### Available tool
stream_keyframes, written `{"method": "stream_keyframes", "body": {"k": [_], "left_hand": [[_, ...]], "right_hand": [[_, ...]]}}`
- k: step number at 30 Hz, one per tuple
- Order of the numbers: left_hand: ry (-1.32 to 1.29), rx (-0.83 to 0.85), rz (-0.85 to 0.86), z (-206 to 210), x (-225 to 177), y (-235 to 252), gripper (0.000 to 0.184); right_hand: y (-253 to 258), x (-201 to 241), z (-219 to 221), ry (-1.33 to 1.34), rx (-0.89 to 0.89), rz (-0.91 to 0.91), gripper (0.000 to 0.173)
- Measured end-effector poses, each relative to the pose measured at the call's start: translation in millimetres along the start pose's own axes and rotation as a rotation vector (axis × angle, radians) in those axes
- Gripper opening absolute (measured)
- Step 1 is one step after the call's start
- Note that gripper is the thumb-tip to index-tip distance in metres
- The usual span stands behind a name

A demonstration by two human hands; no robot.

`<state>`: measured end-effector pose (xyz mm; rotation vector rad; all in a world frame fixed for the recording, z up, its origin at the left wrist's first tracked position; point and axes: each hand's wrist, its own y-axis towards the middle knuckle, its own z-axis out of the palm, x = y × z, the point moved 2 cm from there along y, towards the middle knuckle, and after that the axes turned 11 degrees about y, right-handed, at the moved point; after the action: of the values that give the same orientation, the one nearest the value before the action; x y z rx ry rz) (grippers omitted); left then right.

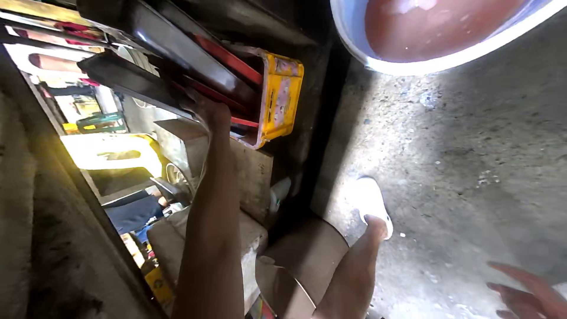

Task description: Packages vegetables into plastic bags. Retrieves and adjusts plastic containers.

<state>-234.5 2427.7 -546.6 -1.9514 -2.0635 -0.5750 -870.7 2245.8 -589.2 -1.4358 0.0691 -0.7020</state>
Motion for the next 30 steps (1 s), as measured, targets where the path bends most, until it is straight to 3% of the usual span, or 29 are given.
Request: {"method": "stream_keyframes", "body": {"k": [2, 5, 9, 16, 19, 22, 25, 27, 30], "left_hand": [[-0.001, 0.022, -0.025, -1, 7, 3, 0.096], [0.043, 0.049, -0.010, -10, 16, 9, 0.078], [-0.011, -0.079, 0.021, -41, 26, 15, 0.062], [-0.212, -0.247, 0.010, -60, 14, -28, 0.040], [-0.458, -0.357, 0.060, -69, 29, -60, 0.062], [-0.740, -0.528, 0.445, -51, 75, -87, 0.091], [-0.779, -0.202, 0.080, -89, 46, -200, 0.096], [-0.683, -0.157, 0.019, -90, 31, -268, 0.091], [-0.688, -0.222, 0.085, -72, 11, -359, 0.072]], "right_hand": [[3, -6, 5, -0.017, 0.055, 0.014, 0.046], [14, -31, 1, -0.156, 0.090, 0.029, 0.044], [19, -22, -7, -0.400, 0.116, 0.009, 0.044], [25, 2, -2, -0.297, 0.119, -0.095, 0.043], [27, -1, 7, -0.312, 0.140, -0.128, 0.043], [28, -6, 18, -0.275, 0.160, -0.147, 0.042], [16, 18, 47, -0.079, 0.215, -0.313, 0.041], [13, 59, 81, 0.065, 0.257, -0.551, 0.045], [17, 159, 130, 0.208, 0.357, -0.834, 0.077]]}}
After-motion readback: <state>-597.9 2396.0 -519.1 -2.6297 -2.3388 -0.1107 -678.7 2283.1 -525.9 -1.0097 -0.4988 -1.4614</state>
